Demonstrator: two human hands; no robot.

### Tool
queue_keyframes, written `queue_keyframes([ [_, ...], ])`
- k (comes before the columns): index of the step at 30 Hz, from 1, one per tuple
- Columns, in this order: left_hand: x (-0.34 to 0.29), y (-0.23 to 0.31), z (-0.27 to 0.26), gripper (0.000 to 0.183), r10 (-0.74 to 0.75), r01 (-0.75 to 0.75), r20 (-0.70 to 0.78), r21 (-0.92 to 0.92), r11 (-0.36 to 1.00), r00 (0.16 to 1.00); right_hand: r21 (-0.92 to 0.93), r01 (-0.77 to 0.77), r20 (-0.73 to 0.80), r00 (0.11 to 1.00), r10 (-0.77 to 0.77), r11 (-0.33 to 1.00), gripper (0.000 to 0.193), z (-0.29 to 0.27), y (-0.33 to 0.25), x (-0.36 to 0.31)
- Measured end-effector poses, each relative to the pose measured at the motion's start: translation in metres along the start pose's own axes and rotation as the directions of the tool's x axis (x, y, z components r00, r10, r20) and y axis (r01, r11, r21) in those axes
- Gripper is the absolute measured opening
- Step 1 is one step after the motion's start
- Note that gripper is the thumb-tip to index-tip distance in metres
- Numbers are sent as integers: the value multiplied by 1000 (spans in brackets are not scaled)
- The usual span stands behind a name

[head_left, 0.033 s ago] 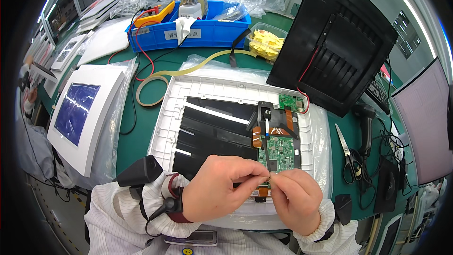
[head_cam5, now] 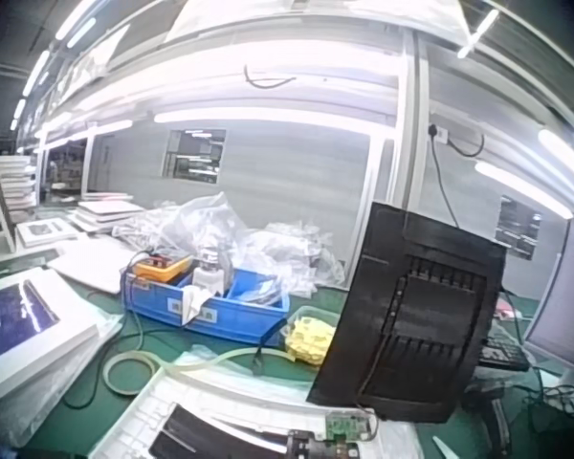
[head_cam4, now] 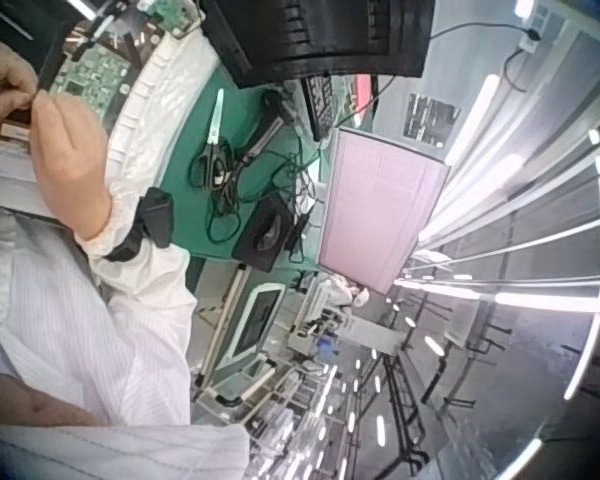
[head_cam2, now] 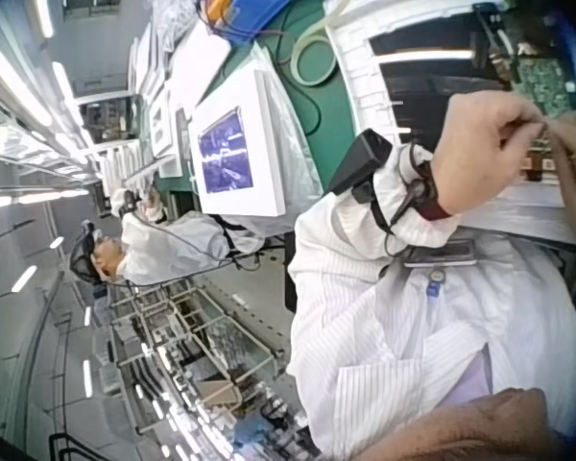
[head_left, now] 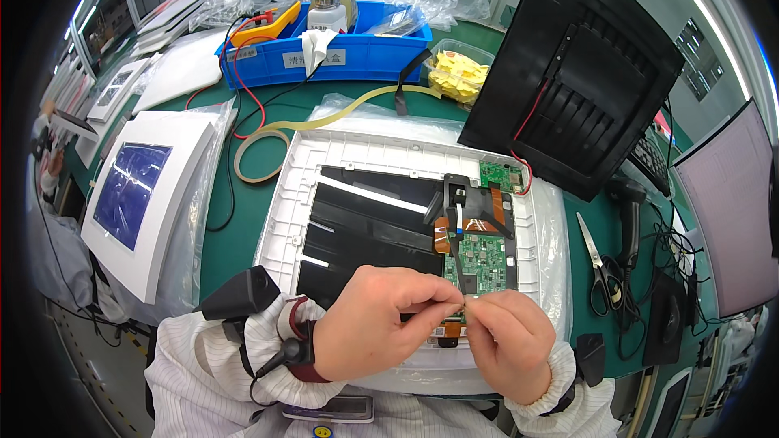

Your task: Connecting ribbon cables and electronic components to a screen module assembly.

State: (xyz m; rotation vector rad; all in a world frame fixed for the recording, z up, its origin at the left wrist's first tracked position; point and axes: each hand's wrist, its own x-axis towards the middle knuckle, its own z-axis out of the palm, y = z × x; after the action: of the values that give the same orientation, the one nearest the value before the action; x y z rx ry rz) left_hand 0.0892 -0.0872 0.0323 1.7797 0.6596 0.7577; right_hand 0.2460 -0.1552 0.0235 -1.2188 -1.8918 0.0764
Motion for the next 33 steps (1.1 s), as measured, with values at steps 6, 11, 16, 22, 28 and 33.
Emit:
queue_keyframes([
  [6,1,-1,-1,12,52,-52,2,40,998,999,-8,-30,-4,1000,30,1000,25,-1,-1,0],
  [11,2,-1,0,12,29,-29,-7,4,1000,1000,-28,-22,-8,1000,22,999,24,-1,-1,0],
  [16,2,-3,1,12,4,-4,-9,-29,1000,1000,-35,-27,-11,1000,27,999,24,0,0,0],
  [22,3,-3,2,12,4,-4,-22,-27,1000,1000,-32,-43,-5,999,42,999,24,0,0,0],
  [28,3,-6,0,11,118,-115,-33,87,990,992,8,-68,34,997,68,998,25,1,2,-2],
  [33,4,-8,2,11,143,-138,-36,109,984,989,5,-56,62,997,55,998,26,0,2,0],
])
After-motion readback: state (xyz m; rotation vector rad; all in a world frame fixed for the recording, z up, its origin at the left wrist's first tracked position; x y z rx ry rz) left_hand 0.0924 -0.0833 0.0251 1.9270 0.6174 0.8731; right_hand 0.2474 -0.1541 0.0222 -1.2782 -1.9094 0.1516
